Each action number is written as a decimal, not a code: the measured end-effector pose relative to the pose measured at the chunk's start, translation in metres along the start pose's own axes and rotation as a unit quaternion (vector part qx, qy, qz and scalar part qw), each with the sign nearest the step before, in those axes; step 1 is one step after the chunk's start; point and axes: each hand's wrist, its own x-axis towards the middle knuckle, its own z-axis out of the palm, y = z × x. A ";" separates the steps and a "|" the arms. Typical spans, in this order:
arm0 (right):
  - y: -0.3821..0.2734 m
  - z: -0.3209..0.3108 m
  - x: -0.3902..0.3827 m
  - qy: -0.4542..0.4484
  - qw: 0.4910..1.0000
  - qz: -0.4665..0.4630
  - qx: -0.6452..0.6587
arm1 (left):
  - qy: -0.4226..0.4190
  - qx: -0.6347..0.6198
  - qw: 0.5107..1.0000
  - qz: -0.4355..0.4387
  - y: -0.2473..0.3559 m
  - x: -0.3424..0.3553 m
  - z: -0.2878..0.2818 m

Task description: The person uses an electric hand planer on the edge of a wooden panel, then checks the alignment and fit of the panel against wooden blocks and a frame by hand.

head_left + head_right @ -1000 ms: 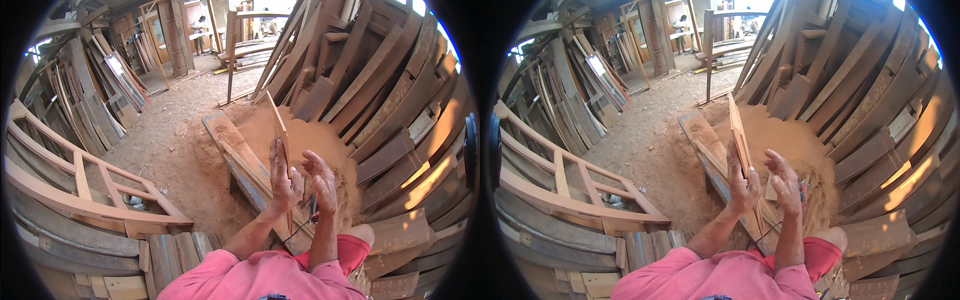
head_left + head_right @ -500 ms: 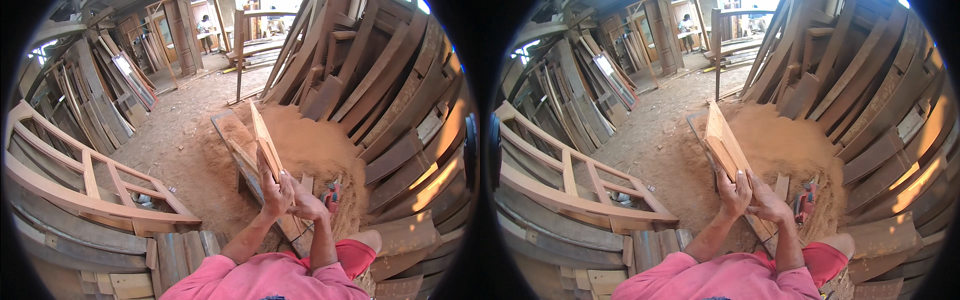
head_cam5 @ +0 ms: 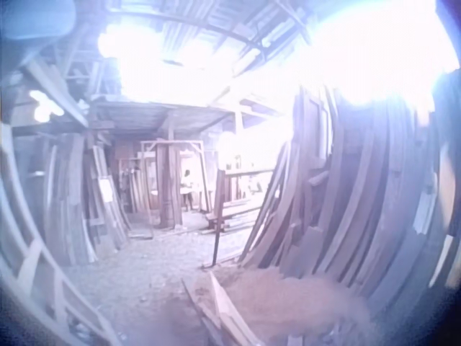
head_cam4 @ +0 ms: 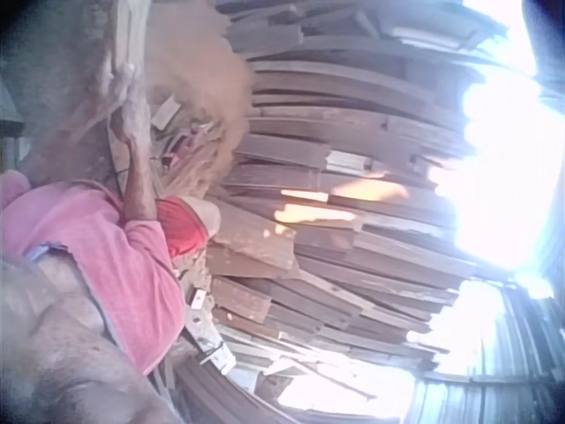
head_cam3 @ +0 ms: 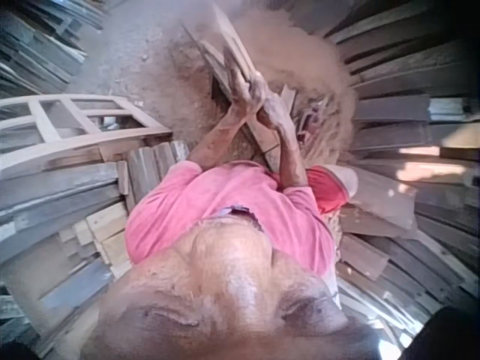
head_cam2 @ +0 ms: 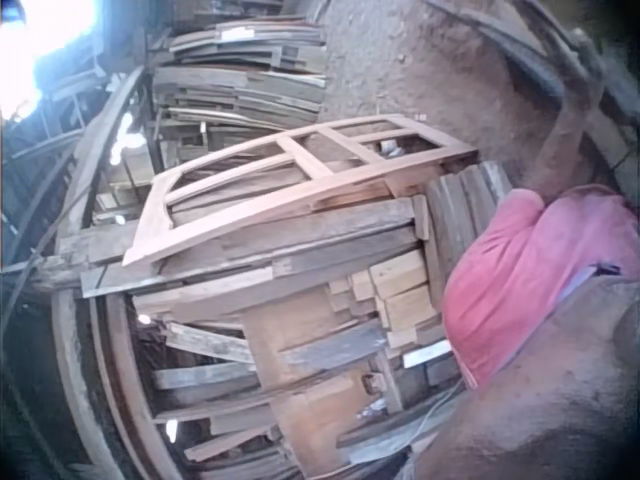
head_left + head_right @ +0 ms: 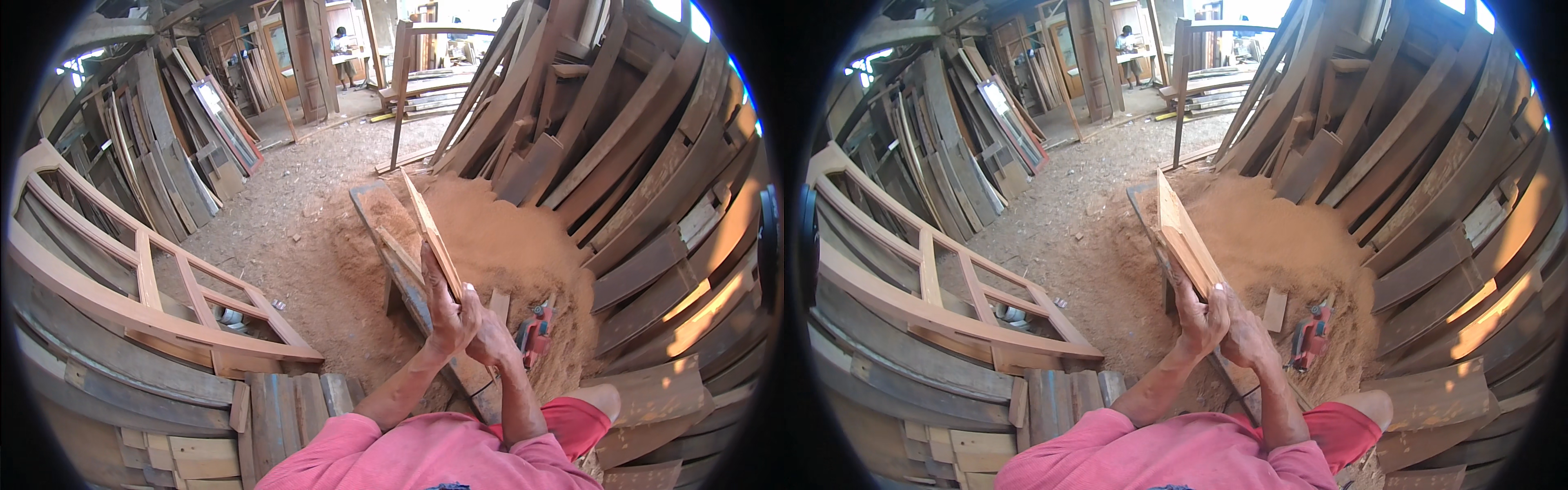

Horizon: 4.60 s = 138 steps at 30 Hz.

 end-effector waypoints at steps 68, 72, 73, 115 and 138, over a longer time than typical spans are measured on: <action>0.128 0.089 0.005 -0.081 0.950 0.203 0.225 | 0.178 -0.326 0.855 -0.361 0.010 -0.005 -0.164; 0.213 0.150 -0.013 -0.129 0.960 0.241 0.055 | 0.229 -0.309 0.861 -0.332 0.002 0.000 -0.171; 0.227 0.164 -0.020 -0.162 0.951 0.265 0.010 | 0.233 -0.313 0.859 -0.332 0.001 0.000 -0.175; 0.266 0.256 0.000 0.172 0.954 0.212 0.119 | 0.151 -0.223 0.883 -0.384 0.000 -0.091 -0.411; 0.250 0.178 0.027 0.086 0.956 0.259 0.108 | 0.165 0.086 0.794 -0.578 -0.066 -0.285 -0.488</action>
